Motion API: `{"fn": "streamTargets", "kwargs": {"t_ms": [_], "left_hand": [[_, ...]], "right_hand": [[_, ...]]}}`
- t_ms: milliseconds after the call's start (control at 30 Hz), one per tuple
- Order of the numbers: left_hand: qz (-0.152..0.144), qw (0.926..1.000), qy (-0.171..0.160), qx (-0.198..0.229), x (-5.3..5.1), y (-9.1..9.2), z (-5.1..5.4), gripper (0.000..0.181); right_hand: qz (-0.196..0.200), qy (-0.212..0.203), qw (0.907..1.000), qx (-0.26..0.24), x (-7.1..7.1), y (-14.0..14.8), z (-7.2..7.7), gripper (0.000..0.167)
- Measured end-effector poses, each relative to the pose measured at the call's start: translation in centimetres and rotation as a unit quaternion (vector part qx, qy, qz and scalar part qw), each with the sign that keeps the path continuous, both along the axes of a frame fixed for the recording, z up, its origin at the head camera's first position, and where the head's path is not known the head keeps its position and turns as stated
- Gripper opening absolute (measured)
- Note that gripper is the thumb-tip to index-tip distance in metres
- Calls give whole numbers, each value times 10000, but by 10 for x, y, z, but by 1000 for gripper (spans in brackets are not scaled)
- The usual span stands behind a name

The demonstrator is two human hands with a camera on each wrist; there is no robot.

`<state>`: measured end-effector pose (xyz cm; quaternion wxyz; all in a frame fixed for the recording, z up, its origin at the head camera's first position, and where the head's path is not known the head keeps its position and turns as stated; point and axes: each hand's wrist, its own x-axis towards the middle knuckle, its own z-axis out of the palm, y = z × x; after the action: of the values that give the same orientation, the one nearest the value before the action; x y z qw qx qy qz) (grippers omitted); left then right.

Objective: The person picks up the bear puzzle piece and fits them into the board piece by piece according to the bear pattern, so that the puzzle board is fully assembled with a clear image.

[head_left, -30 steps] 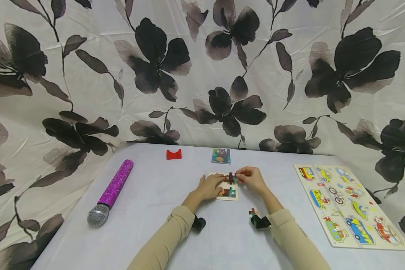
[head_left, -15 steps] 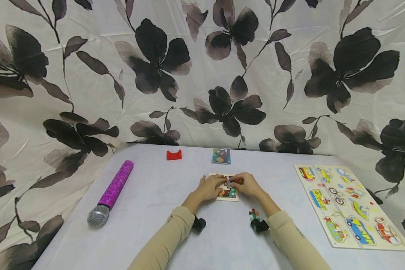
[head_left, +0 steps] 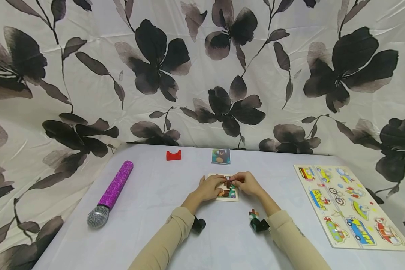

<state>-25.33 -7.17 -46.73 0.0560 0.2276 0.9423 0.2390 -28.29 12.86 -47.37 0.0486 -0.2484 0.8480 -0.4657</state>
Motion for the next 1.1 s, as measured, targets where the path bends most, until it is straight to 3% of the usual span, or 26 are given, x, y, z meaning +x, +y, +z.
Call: {"fn": "streamTargets", "kwargs": {"t_ms": [233,400,533,767,833,900,1000,1100], "left_hand": [[-55,10000,41,-1,-1,-1,0,40],[-79,9999,65,68,-1,-2,1,38],[-63,9999,76,32,-1,-2,0,38],[-79,9999,88,13,-3,-3,0,36],[-91,9999,130,-37,-3,-3,0,35],[-119,9997,168,-118,-3,-4,1,35],[-180,9994,199,-220,-3,-3,2,34],[-222,9993,205,-242,-2,-3,3,32]], "right_hand": [[47,73,9982,596,0,-2,3,12],[-12,395,9923,1176,5,-7,7,13],[5,662,9900,1242,8,-8,6,18],[208,1456,9665,2102,13,-14,7,16],[80,1415,9653,2193,14,-17,8,15],[-140,1227,9711,2041,14,-18,9,14],[-700,698,9829,1552,14,-17,8,10],[-1164,161,9864,1149,14,-12,8,10]]}}
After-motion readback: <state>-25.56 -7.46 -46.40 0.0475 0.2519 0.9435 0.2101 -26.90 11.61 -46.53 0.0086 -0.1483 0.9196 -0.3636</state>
